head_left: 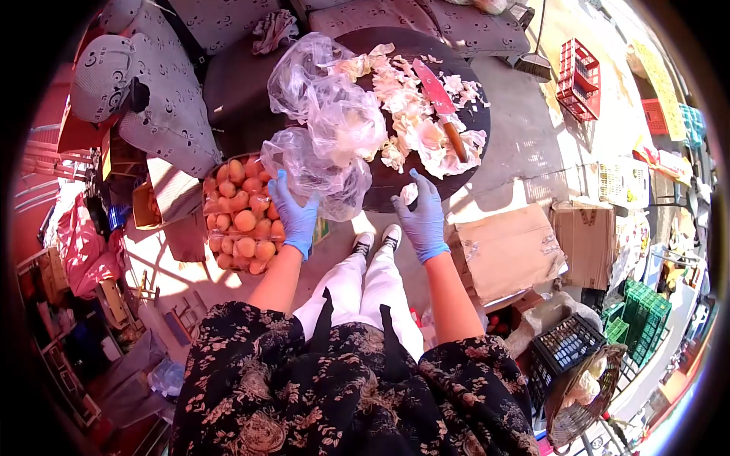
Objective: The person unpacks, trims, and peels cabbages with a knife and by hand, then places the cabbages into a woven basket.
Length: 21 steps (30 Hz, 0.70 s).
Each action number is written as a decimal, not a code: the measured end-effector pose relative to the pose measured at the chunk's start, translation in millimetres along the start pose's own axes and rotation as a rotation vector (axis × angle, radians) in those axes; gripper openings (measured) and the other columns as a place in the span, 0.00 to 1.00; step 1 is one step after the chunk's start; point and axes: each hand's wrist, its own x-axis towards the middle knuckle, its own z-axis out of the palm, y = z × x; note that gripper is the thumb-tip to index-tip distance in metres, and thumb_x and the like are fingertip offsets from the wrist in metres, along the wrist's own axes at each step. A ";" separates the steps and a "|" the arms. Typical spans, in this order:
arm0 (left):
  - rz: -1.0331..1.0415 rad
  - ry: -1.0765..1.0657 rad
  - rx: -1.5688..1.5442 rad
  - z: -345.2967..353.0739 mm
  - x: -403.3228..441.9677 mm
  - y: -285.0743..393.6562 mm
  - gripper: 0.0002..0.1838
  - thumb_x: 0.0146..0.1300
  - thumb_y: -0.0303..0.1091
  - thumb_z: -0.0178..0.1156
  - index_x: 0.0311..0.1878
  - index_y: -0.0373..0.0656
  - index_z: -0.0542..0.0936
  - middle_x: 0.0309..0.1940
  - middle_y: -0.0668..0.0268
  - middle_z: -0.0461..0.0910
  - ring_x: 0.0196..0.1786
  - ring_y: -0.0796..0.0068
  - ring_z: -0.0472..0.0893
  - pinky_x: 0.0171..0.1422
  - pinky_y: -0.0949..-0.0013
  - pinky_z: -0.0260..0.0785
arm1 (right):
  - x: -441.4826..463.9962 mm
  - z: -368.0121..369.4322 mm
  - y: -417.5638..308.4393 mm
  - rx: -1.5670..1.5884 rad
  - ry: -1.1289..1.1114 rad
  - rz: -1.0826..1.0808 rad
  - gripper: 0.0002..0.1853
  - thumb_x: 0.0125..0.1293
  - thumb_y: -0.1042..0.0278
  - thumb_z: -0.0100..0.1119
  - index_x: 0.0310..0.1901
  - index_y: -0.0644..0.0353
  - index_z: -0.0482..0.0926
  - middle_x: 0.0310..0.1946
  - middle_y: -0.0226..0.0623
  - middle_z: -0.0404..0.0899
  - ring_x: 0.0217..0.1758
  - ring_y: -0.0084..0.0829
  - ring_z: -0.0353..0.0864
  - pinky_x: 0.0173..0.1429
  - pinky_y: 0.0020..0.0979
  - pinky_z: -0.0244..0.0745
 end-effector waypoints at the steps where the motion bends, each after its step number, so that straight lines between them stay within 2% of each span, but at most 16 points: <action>1: -0.178 0.066 0.027 2.7 6.5 -3.9 0.50 0.50 0.40 0.69 0.70 0.40 0.48 0.70 0.51 0.47 0.71 0.54 0.50 0.73 0.60 0.45 | 10.4 -0.2 -8.5 -0.099 -0.038 -0.080 0.41 0.48 0.59 0.69 0.63 0.59 0.61 0.58 0.55 0.65 0.63 0.53 0.62 0.66 0.44 0.58; 2: -0.345 0.132 0.050 10.6 16.6 -8.5 0.56 0.48 0.44 0.71 0.71 0.40 0.44 0.71 0.48 0.43 0.72 0.51 0.46 0.74 0.58 0.41 | 23.8 2.0 -11.4 -0.197 -0.063 -0.164 0.46 0.45 0.55 0.71 0.66 0.58 0.59 0.61 0.56 0.61 0.65 0.55 0.59 0.68 0.46 0.54; 3: -0.522 0.081 -0.011 16.0 24.3 -17.8 0.67 0.41 0.50 0.74 0.71 0.40 0.34 0.71 0.46 0.38 0.73 0.48 0.39 0.74 0.55 0.37 | 36.1 10.2 -11.0 -0.273 -0.153 -0.159 0.59 0.37 0.47 0.74 0.70 0.54 0.50 0.67 0.56 0.51 0.70 0.57 0.50 0.70 0.50 0.46; 6: -0.668 0.091 -0.143 37.7 37.6 -24.4 0.60 0.39 0.48 0.75 0.71 0.41 0.47 0.69 0.40 0.40 0.73 0.48 0.44 0.73 0.58 0.44 | 75.3 28.0 -32.7 -0.557 -0.284 -0.238 0.67 0.30 0.43 0.76 0.71 0.51 0.44 0.69 0.58 0.43 0.71 0.59 0.46 0.70 0.53 0.44; 7: -0.574 0.002 -0.124 43.7 38.8 -31.9 0.56 0.39 0.47 0.75 0.69 0.41 0.53 0.69 0.39 0.43 0.72 0.48 0.45 0.73 0.59 0.45 | 87.5 38.8 -33.2 -0.556 -0.352 -0.262 0.71 0.27 0.42 0.77 0.72 0.45 0.39 0.70 0.57 0.38 0.72 0.62 0.41 0.70 0.58 0.40; 9: -0.378 -0.166 -0.092 55.9 43.6 -44.5 0.48 0.41 0.46 0.74 0.65 0.41 0.63 0.67 0.39 0.49 0.72 0.47 0.47 0.73 0.59 0.46 | 103.5 68.8 -30.2 -0.618 -0.451 -0.285 0.71 0.26 0.42 0.77 0.72 0.44 0.39 0.71 0.58 0.37 0.72 0.63 0.41 0.70 0.60 0.40; 10: -0.281 -0.154 -0.064 60.5 40.2 -41.5 0.34 0.44 0.40 0.70 0.56 0.40 0.73 0.63 0.44 0.59 0.67 0.45 0.56 0.70 0.59 0.50 | 113.3 85.0 -27.5 -0.647 -0.491 -0.301 0.71 0.26 0.41 0.77 0.72 0.44 0.39 0.71 0.58 0.37 0.72 0.63 0.40 0.69 0.60 0.40; 11: -0.167 -0.227 -0.102 61.6 40.9 -40.8 0.30 0.44 0.37 0.69 0.53 0.39 0.74 0.62 0.46 0.62 0.64 0.44 0.59 0.68 0.58 0.53 | 117.8 98.2 -24.3 -0.647 -0.493 -0.298 0.64 0.34 0.46 0.75 0.72 0.43 0.41 0.70 0.56 0.41 0.70 0.64 0.43 0.66 0.62 0.46; 12: -0.054 -0.302 -0.136 55.7 43.5 -31.1 0.26 0.45 0.34 0.67 0.51 0.39 0.76 0.60 0.48 0.65 0.62 0.43 0.63 0.67 0.57 0.55 | 119.5 113.7 -15.0 -0.667 -0.485 -0.296 0.62 0.37 0.49 0.74 0.72 0.43 0.41 0.69 0.54 0.45 0.69 0.63 0.47 0.65 0.62 0.49; 14: 0.077 -0.195 -0.209 45.8 48.2 -3.2 0.21 0.46 0.28 0.63 0.48 0.39 0.78 0.60 0.50 0.66 0.61 0.46 0.64 0.66 0.60 0.56 | 124.4 141.4 -0.4 -0.704 -0.465 -0.287 0.57 0.44 0.56 0.71 0.71 0.44 0.41 0.66 0.50 0.54 0.67 0.59 0.54 0.62 0.61 0.54; 15: 0.140 -0.146 -0.243 37.0 50.4 6.8 0.19 0.46 0.24 0.61 0.46 0.39 0.79 0.60 0.51 0.66 0.61 0.47 0.64 0.66 0.61 0.57 | 130.0 135.4 -6.2 -0.609 -0.482 -0.295 0.40 0.47 0.64 0.66 0.64 0.52 0.60 0.52 0.47 0.70 0.54 0.51 0.70 0.52 0.54 0.67; 18: 0.427 -0.105 0.088 11.5 75.1 17.2 0.19 0.45 0.25 0.62 0.45 0.42 0.80 0.64 0.51 0.63 0.63 0.48 0.62 0.68 0.57 0.53 | 137.0 136.4 15.0 -0.428 -0.507 -0.333 0.24 0.45 0.66 0.66 0.47 0.59 0.72 0.36 0.44 0.74 0.40 0.47 0.74 0.45 0.46 0.72; 19: 0.518 -0.042 0.100 5.2 90.0 21.5 0.19 0.43 0.30 0.65 0.44 0.50 0.81 0.67 0.51 0.59 0.61 0.46 0.64 0.64 0.53 0.57 | 138.6 124.6 5.1 -0.361 -0.460 -0.337 0.21 0.45 0.66 0.66 0.43 0.60 0.73 0.35 0.45 0.74 0.39 0.48 0.74 0.45 0.44 0.72; 21: 0.495 -0.010 0.002 -10.9 119.5 41.5 0.20 0.45 0.30 0.66 0.46 0.48 0.80 0.67 0.53 0.59 0.64 0.49 0.62 0.67 0.54 0.53 | 145.7 98.8 -21.3 -0.223 -0.364 -0.350 0.16 0.45 0.66 0.66 0.35 0.62 0.74 0.32 0.46 0.74 0.36 0.48 0.75 0.43 0.41 0.73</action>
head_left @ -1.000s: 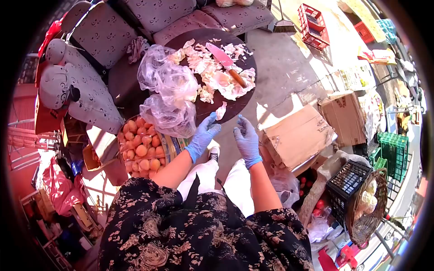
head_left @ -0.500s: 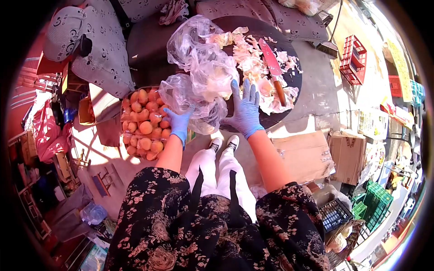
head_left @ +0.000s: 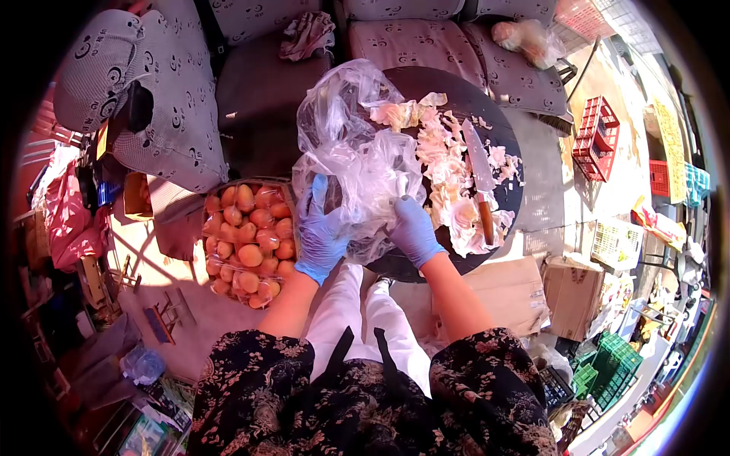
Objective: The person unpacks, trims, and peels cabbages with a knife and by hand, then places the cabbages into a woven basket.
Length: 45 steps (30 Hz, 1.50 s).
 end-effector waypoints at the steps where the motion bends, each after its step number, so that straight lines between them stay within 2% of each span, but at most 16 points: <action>1: -0.015 0.023 -0.041 -9.7 15.4 2.9 0.20 0.45 0.29 0.66 0.46 0.47 0.80 0.67 0.53 0.59 0.65 0.50 0.61 0.69 0.55 0.51 | 8.7 -15.1 -7.8 -0.008 -0.006 0.018 0.16 0.45 0.66 0.66 0.35 0.62 0.74 0.32 0.46 0.74 0.37 0.48 0.75 0.44 0.41 0.73; 5: -0.006 0.000 -0.104 -13.1 73.9 -27.2 0.30 0.46 0.30 0.69 0.56 0.49 0.74 0.66 0.58 0.61 0.65 0.57 0.63 0.68 0.61 0.55 | 41.6 -59.1 -30.3 -0.025 -0.038 0.090 0.18 0.46 0.61 0.67 0.36 0.63 0.75 0.33 0.48 0.76 0.38 0.48 0.77 0.44 0.42 0.74; 9: -0.023 -0.555 -0.622 12.6 74.3 -41.6 0.28 0.52 0.26 0.62 0.60 0.45 0.71 0.59 0.56 0.69 0.60 0.58 0.70 0.65 0.65 0.61 | 45.5 -62.4 -24.1 -0.071 -0.411 0.273 0.21 0.48 0.55 0.62 0.39 0.64 0.78 0.33 0.54 0.79 0.40 0.51 0.79 0.45 0.43 0.74; 11: -0.097 -0.797 -0.565 30.3 59.0 -37.5 0.28 0.56 0.29 0.59 0.63 0.45 0.68 0.59 0.53 0.69 0.61 0.55 0.70 0.66 0.63 0.60 | 27.5 -37.7 -8.0 -0.085 -0.566 0.427 0.24 0.48 0.55 0.61 0.41 0.66 0.78 0.34 0.56 0.79 0.41 0.51 0.79 0.47 0.43 0.74; 16: -0.169 -1.199 -0.269 21.9 55.8 -33.1 0.33 0.57 0.37 0.61 0.65 0.43 0.64 0.61 0.48 0.67 0.60 0.56 0.71 0.66 0.62 0.60 | -18.1 10.2 30.8 0.172 -0.253 0.666 0.25 0.47 0.57 0.60 0.44 0.66 0.77 0.34 0.57 0.79 0.41 0.51 0.80 0.49 0.42 0.74; 19: -0.532 -0.959 -0.515 -4.8 78.9 -57.4 0.39 0.51 0.43 0.67 0.65 0.43 0.62 0.59 0.46 0.66 0.59 0.51 0.71 0.62 0.61 0.63 | -21.9 6.0 23.3 0.189 -0.249 0.728 0.25 0.47 0.59 0.59 0.46 0.66 0.76 0.37 0.57 0.79 0.43 0.52 0.79 0.49 0.42 0.73; 21: -0.679 -0.174 -0.664 -2.1 94.5 -78.8 0.41 0.49 0.48 0.69 0.65 0.42 0.64 0.57 0.47 0.70 0.59 0.51 0.72 0.62 0.60 0.63 | -22.7 13.2 24.5 0.132 -0.233 0.686 0.25 0.47 0.59 0.59 0.47 0.66 0.75 0.38 0.58 0.79 0.44 0.52 0.79 0.50 0.42 0.73; 23: -0.347 0.228 0.049 14.2 118.7 -108.6 0.33 0.50 0.47 0.69 0.57 0.39 0.73 0.51 0.51 0.77 0.56 0.53 0.74 0.62 0.58 0.64 | -23.0 16.1 23.0 0.136 -0.274 0.692 0.27 0.48 0.58 0.59 0.49 0.66 0.74 0.41 0.58 0.78 0.47 0.52 0.78 0.52 0.41 0.72; 24: -0.637 0.189 0.196 62.2 111.7 -154.6 0.28 0.50 0.45 0.69 0.52 0.39 0.76 0.47 0.53 0.79 0.54 0.53 0.75 0.61 0.58 0.64 | -19.4 10.9 16.9 0.129 -0.289 0.681 0.29 0.47 0.57 0.60 0.50 0.65 0.73 0.41 0.58 0.78 0.47 0.52 0.77 0.53 0.41 0.72; 26: -0.932 -0.261 -0.319 91.4 109.8 -210.2 0.18 0.50 0.37 0.68 0.43 0.39 0.79 0.39 0.59 0.81 0.46 0.60 0.79 0.55 0.61 0.68 | -9.9 -3.3 7.1 0.115 -0.378 0.635 0.32 0.47 0.54 0.62 0.53 0.65 0.72 0.43 0.58 0.77 0.49 0.51 0.77 0.53 0.40 0.72; 29: -0.665 -0.071 -0.437 77.5 134.1 -169.4 0.12 0.52 0.32 0.65 0.40 0.40 0.79 0.36 0.63 0.82 0.38 0.69 0.80 0.47 0.68 0.71 | -10.3 -24.2 2.1 0.084 -0.527 0.562 0.37 0.45 0.49 0.65 0.55 0.63 0.69 0.45 0.58 0.76 0.50 0.51 0.76 0.53 0.41 0.72; 30: -0.666 0.107 -0.702 73.7 143.6 -145.2 0.06 0.54 0.26 0.62 0.36 0.39 0.78 0.32 0.68 0.82 0.33 0.79 0.78 0.41 0.75 0.70 | -14.9 -28.7 2.9 0.063 -0.513 0.555 0.38 0.44 0.48 0.65 0.56 0.63 0.69 0.45 0.57 0.76 0.50 0.51 0.76 0.53 0.41 0.72; 35: -0.541 0.071 -1.060 36.0 150.8 -70.9 0.11 0.58 0.15 0.50 0.41 0.40 0.75 0.37 0.70 0.79 0.39 0.82 0.77 0.49 0.77 0.69 | -5.1 -74.8 -21.1 -0.121 -0.515 0.560 0.39 0.46 0.45 0.67 0.56 0.63 0.70 0.44 0.52 0.77 0.46 0.47 0.78 0.51 0.40 0.72; 39: -0.491 0.113 -1.174 36.6 144.8 -62.6 0.13 0.58 0.14 0.48 0.41 0.41 0.75 0.38 0.70 0.79 0.40 0.81 0.77 0.50 0.76 0.69 | 19.9 -89.4 -24.0 -0.023 0.029 0.364 0.27 0.56 0.55 0.61 0.55 0.59 0.70 0.43 0.48 0.76 0.45 0.45 0.78 0.47 0.38 0.74; 43: -0.764 -0.015 -1.592 31.0 140.3 -46.4 0.17 0.55 0.15 0.45 0.46 0.41 0.74 0.40 0.67 0.78 0.41 0.76 0.78 0.52 0.73 0.72 | 85.5 -52.6 -8.5 0.435 0.287 0.370 0.22 0.58 0.69 0.58 0.55 0.62 0.71 0.53 0.47 0.72 0.45 0.47 0.79 0.47 0.37 0.76; 45: -0.870 -0.125 -1.745 36.9 129.7 -47.9 0.23 0.56 0.20 0.45 0.57 0.40 0.71 0.48 0.60 0.77 0.48 0.69 0.79 0.57 0.64 0.72 | 118.8 -16.0 10.9 -0.075 0.414 0.338 0.23 0.59 0.65 0.55 0.55 0.65 0.69 0.58 0.49 0.65 0.46 0.45 0.78 0.50 0.38 0.74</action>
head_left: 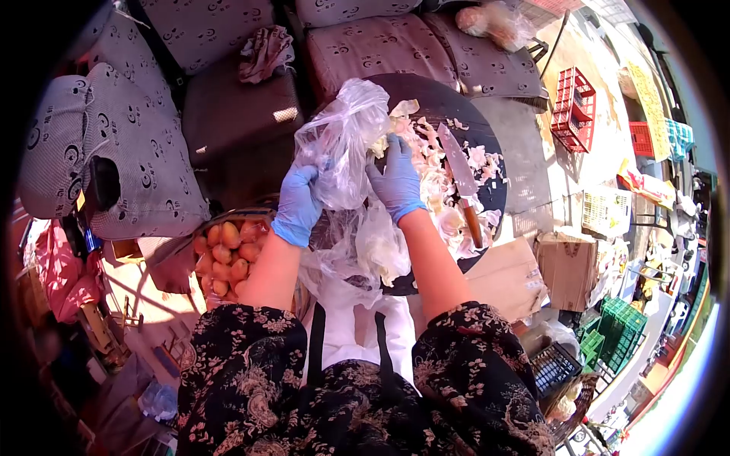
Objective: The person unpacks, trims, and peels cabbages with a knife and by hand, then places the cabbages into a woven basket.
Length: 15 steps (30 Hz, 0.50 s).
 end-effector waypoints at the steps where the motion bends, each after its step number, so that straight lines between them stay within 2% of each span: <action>1: -0.116 0.014 -0.064 1.9 -7.5 -2.5 0.22 0.57 0.22 0.47 0.58 0.40 0.70 0.49 0.60 0.76 0.49 0.68 0.78 0.58 0.64 0.71 | 13.1 23.7 8.5 -0.048 -0.074 0.030 0.24 0.59 0.66 0.55 0.57 0.66 0.68 0.59 0.49 0.64 0.47 0.45 0.78 0.50 0.39 0.75; 2: -0.229 0.032 -0.130 4.1 -15.2 -5.2 0.22 0.58 0.25 0.49 0.59 0.40 0.70 0.50 0.60 0.76 0.50 0.68 0.78 0.58 0.63 0.71 | 25.1 46.5 16.2 -0.096 -0.153 0.058 0.26 0.58 0.66 0.55 0.58 0.66 0.66 0.60 0.50 0.63 0.47 0.46 0.78 0.50 0.39 0.75; 3: -0.220 0.037 -0.097 12.7 -21.0 -12.3 0.22 0.61 0.36 0.55 0.59 0.42 0.70 0.51 0.61 0.76 0.52 0.66 0.77 0.59 0.61 0.70 | 29.3 59.2 20.0 -0.145 -0.236 0.082 0.27 0.57 0.67 0.54 0.59 0.66 0.65 0.60 0.50 0.62 0.48 0.46 0.78 0.50 0.40 0.75; 4: -0.251 0.031 0.008 14.5 -30.9 -20.1 0.24 0.61 0.46 0.60 0.55 0.42 0.75 0.46 0.65 0.79 0.46 0.73 0.79 0.53 0.69 0.71 | 34.1 53.0 13.2 -0.184 -0.313 0.081 0.28 0.57 0.68 0.54 0.59 0.67 0.64 0.61 0.51 0.62 0.48 0.47 0.78 0.50 0.41 0.75; 6: -0.207 0.056 0.788 18.3 -37.7 -30.4 0.21 0.59 0.42 0.63 0.52 0.40 0.77 0.41 0.67 0.81 0.43 0.77 0.78 0.48 0.73 0.70 | 42.0 36.9 3.5 -0.262 -0.482 0.067 0.28 0.55 0.69 0.54 0.60 0.67 0.64 0.62 0.52 0.61 0.49 0.47 0.78 0.49 0.43 0.75; 7: -0.245 0.039 0.840 24.9 -45.9 -33.7 0.21 0.58 0.41 0.64 0.51 0.40 0.78 0.40 0.68 0.80 0.41 0.79 0.77 0.46 0.74 0.70 | 44.8 34.9 6.3 -0.216 -0.491 0.114 0.24 0.55 0.70 0.53 0.55 0.67 0.68 0.57 0.54 0.68 0.47 0.47 0.79 0.48 0.43 0.75; 8: -0.280 0.028 0.888 35.9 -53.5 -32.4 0.20 0.58 0.40 0.64 0.51 0.40 0.78 0.40 0.69 0.80 0.40 0.81 0.76 0.45 0.75 0.69 | 44.7 49.6 23.6 -0.076 -0.399 0.191 0.15 0.56 0.70 0.52 0.44 0.67 0.74 0.44 0.53 0.76 0.43 0.49 0.80 0.46 0.43 0.75; 9: -0.322 0.021 0.933 38.3 -63.8 -30.3 0.20 0.58 0.39 0.65 0.50 0.39 0.79 0.39 0.70 0.80 0.39 0.82 0.75 0.43 0.75 0.68 | 47.3 41.0 25.6 -0.167 -0.420 0.092 0.13 0.54 0.69 0.53 0.42 0.65 0.74 0.37 0.52 0.78 0.41 0.51 0.80 0.45 0.44 0.75; 10: -0.207 0.101 0.864 32.8 -72.5 -29.8 0.19 0.58 0.38 0.65 0.50 0.40 0.78 0.38 0.72 0.79 0.38 0.83 0.75 0.42 0.76 0.67 | 52.2 39.9 37.2 -0.234 -0.415 -0.135 0.13 0.53 0.68 0.54 0.41 0.62 0.74 0.38 0.54 0.78 0.42 0.52 0.79 0.45 0.45 0.74; 12: 0.037 0.205 0.742 23.2 -72.7 -29.5 0.19 0.58 0.36 0.65 0.51 0.42 0.78 0.36 0.75 0.78 0.35 0.85 0.73 0.39 0.78 0.66 | 58.2 3.4 44.6 -0.096 -0.363 -0.164 0.18 0.51 0.65 0.56 0.44 0.63 0.75 0.37 0.55 0.77 0.41 0.53 0.79 0.45 0.47 0.74; 13: 0.000 0.357 0.536 11.5 -76.1 -24.6 0.16 0.59 0.36 0.64 0.49 0.41 0.79 0.34 0.76 0.78 0.32 0.85 0.73 0.34 0.79 0.65 | 60.4 -7.1 53.7 0.017 -0.318 -0.164 0.17 0.52 0.65 0.55 0.43 0.64 0.75 0.33 0.51 0.78 0.39 0.47 0.79 0.43 0.43 0.74; 14: 0.106 0.403 0.563 -7.8 -75.9 -24.7 0.12 0.61 0.35 0.60 0.45 0.39 0.80 0.30 0.75 0.77 0.29 0.86 0.71 0.32 0.81 0.62 | 61.5 -18.5 64.8 0.122 -0.274 -0.160 0.16 0.53 0.65 0.54 0.42 0.66 0.76 0.29 0.46 0.79 0.38 0.42 0.80 0.42 0.38 0.74; 15: 0.060 0.458 0.421 -27.9 -77.4 -21.2 0.10 0.60 0.29 0.58 0.44 0.40 0.80 0.32 0.73 0.78 0.30 0.85 0.74 0.30 0.79 0.66 | 64.6 -32.6 71.5 0.322 -0.412 0.132 0.19 0.54 0.65 0.54 0.46 0.66 0.75 0.29 0.43 0.79 0.35 0.36 0.80 0.40 0.33 0.74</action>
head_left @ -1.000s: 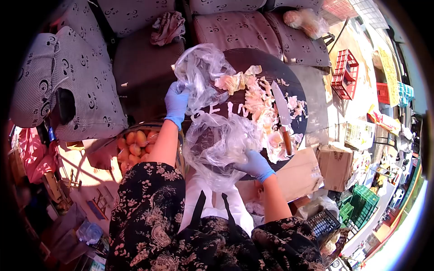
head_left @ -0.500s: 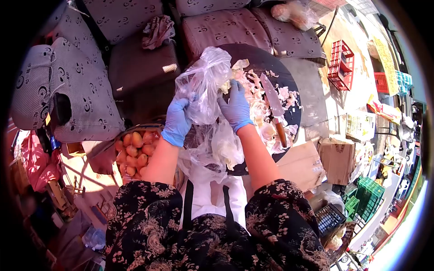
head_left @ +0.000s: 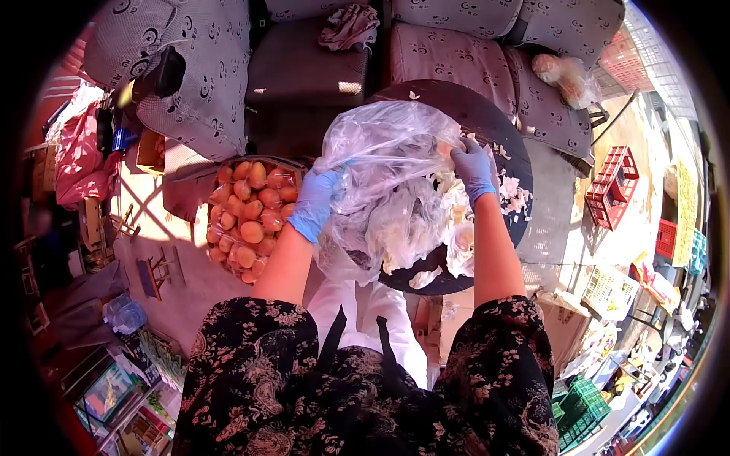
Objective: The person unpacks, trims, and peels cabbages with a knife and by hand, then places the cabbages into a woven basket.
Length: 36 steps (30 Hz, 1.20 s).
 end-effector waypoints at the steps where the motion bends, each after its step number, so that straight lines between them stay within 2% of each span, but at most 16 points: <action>1: 0.049 0.057 -0.192 -1.0 1.5 -0.1 0.11 0.58 0.24 0.55 0.44 0.41 0.80 0.34 0.71 0.79 0.31 0.81 0.77 0.32 0.76 0.71 | -2.4 -13.3 0.5 0.251 -0.104 0.263 0.21 0.55 0.65 0.54 0.50 0.66 0.75 0.29 0.40 0.79 0.32 0.29 0.79 0.38 0.28 0.74; 2: 0.146 0.055 -0.243 -5.6 -0.1 0.2 0.11 0.58 0.24 0.54 0.45 0.40 0.79 0.37 0.70 0.80 0.35 0.79 0.78 0.39 0.77 0.73 | -10.9 -23.3 2.7 0.387 -0.091 0.269 0.18 0.57 0.67 0.52 0.48 0.66 0.77 0.30 0.34 0.78 0.29 0.20 0.75 0.34 0.21 0.71; 6: 0.229 0.080 -0.147 -27.9 0.0 -11.7 0.14 0.60 0.24 0.53 0.49 0.41 0.76 0.40 0.71 0.78 0.40 0.81 0.77 0.45 0.79 0.70 | -25.8 -28.2 28.1 0.412 0.026 0.104 0.15 0.56 0.71 0.54 0.44 0.67 0.79 0.30 0.32 0.79 0.29 0.19 0.74 0.32 0.19 0.68; 13: 0.496 0.405 -0.171 -23.6 -32.4 4.4 0.09 0.61 0.26 0.51 0.44 0.45 0.77 0.33 0.77 0.76 0.30 0.87 0.72 0.34 0.82 0.66 | -48.8 -31.0 22.1 0.696 0.299 0.311 0.09 0.55 0.74 0.52 0.35 0.65 0.81 0.28 0.33 0.79 0.30 0.20 0.74 0.35 0.20 0.68; 14: 0.474 0.452 -0.302 -38.8 -28.6 5.8 0.14 0.59 0.24 0.50 0.48 0.45 0.75 0.36 0.73 0.76 0.33 0.83 0.73 0.36 0.79 0.68 | -40.0 -23.4 46.2 0.643 0.451 0.088 0.10 0.56 0.74 0.51 0.35 0.66 0.81 0.27 0.33 0.79 0.29 0.21 0.75 0.35 0.21 0.69; 15: 0.458 0.502 -0.435 -47.7 -29.2 13.2 0.19 0.57 0.21 0.49 0.53 0.44 0.73 0.38 0.69 0.77 0.35 0.78 0.75 0.38 0.76 0.71 | -39.0 -26.3 48.2 0.568 0.427 0.096 0.10 0.56 0.74 0.50 0.36 0.66 0.81 0.27 0.34 0.79 0.29 0.22 0.75 0.36 0.22 0.69; 18: 0.318 0.351 -0.430 -67.1 -33.5 9.2 0.16 0.59 0.24 0.51 0.51 0.42 0.75 0.42 0.67 0.78 0.36 0.77 0.77 0.40 0.76 0.72 | -45.2 -29.3 44.5 0.247 0.233 0.232 0.12 0.56 0.71 0.48 0.37 0.64 0.81 0.27 0.38 0.79 0.30 0.30 0.77 0.38 0.28 0.72; 21: 0.171 0.252 -0.409 -77.0 -30.9 2.5 0.15 0.61 0.27 0.51 0.51 0.40 0.77 0.43 0.66 0.78 0.38 0.77 0.78 0.40 0.76 0.73 | -55.3 -18.0 37.1 -0.537 0.203 -0.252 0.10 0.53 0.69 0.54 0.37 0.59 0.81 0.32 0.47 0.80 0.34 0.44 0.78 0.42 0.40 0.73; 23: 0.094 0.253 -0.510 -42.5 -51.1 20.9 0.15 0.63 0.30 0.52 0.51 0.39 0.78 0.43 0.67 0.78 0.39 0.78 0.78 0.40 0.76 0.73 | -76.4 -10.2 -21.9 -0.460 0.273 -0.399 0.07 0.54 0.70 0.54 0.35 0.58 0.80 0.37 0.44 0.78 0.44 0.41 0.76 0.48 0.39 0.71; 26: 0.052 0.147 -0.431 -48.3 -52.1 14.4 0.17 0.63 0.32 0.52 0.54 0.39 0.77 0.42 0.67 0.79 0.40 0.79 0.78 0.40 0.76 0.73 | -85.4 37.6 -53.8 0.028 -0.002 -0.441 0.07 0.59 0.72 0.52 0.37 0.59 0.78 0.35 0.43 0.77 0.40 0.44 0.77 0.45 0.38 0.72; 29: 0.033 0.155 -0.426 -35.7 -59.5 19.5 0.16 0.63 0.31 0.52 0.54 0.39 0.77 0.42 0.67 0.79 0.40 0.78 0.78 0.41 0.76 0.73 | -62.9 90.0 -70.9 -0.081 -0.113 -0.572 0.07 0.61 0.70 0.51 0.37 0.60 0.78 0.38 0.46 0.78 0.39 0.49 0.77 0.44 0.41 0.73; 31: 0.000 0.128 -0.382 -37.3 -60.3 18.1 0.16 0.63 0.32 0.52 0.53 0.39 0.77 0.43 0.67 0.79 0.40 0.79 0.78 0.42 0.77 0.73 | -38.2 128.9 -65.5 -0.251 -0.047 -0.487 0.10 0.60 0.65 0.54 0.39 0.60 0.79 0.39 0.46 0.79 0.40 0.48 0.79 0.45 0.40 0.74; 33: -0.024 0.092 -0.296 -30.1 -67.3 24.0 0.17 0.65 0.33 0.50 0.54 0.38 0.77 0.45 0.69 0.78 0.39 0.82 0.77 0.42 0.79 0.72 | -23.4 144.4 -68.1 -0.574 -0.244 -0.331 0.14 0.60 0.59 0.55 0.41 0.58 0.80 0.40 0.46 0.80 0.43 0.47 0.79 0.48 0.40 0.74; 34: -0.016 0.030 -0.256 -40.8 -61.2 17.5 0.18 0.65 0.33 0.50 0.55 0.37 0.76 0.48 0.66 0.77 0.48 0.75 0.76 0.54 0.74 0.70 | -18.7 151.2 -70.2 -0.735 -0.349 -0.245 0.15 0.60 0.56 0.55 0.43 0.57 0.81 0.41 0.46 0.80 0.44 0.46 0.80 0.50 0.40 0.73; 35: -0.014 0.059 -0.283 -44.3 -57.3 15.9 0.17 0.64 0.33 0.52 0.53 0.37 0.77 0.46 0.67 0.78 0.44 0.77 0.76 0.49 0.76 0.70 | -3.7 184.4 -18.4 -0.670 0.025 -0.597 0.20 0.58 0.51 0.56 0.45 0.57 0.81 0.42 0.47 0.80 0.46 0.47 0.79 0.53 0.41 0.72; 36: -0.011 0.089 -0.312 -46.0 -53.5 14.6 0.16 0.63 0.33 0.54 0.52 0.38 0.78 0.44 0.68 0.79 0.41 0.79 0.77 0.44 0.77 0.71 | 0.5 180.0 -28.7 -0.767 -0.176 -0.421 0.22 0.58 0.50 0.56 0.45 0.59 0.80 0.43 0.47 0.80 0.46 0.48 0.80 0.53 0.42 0.72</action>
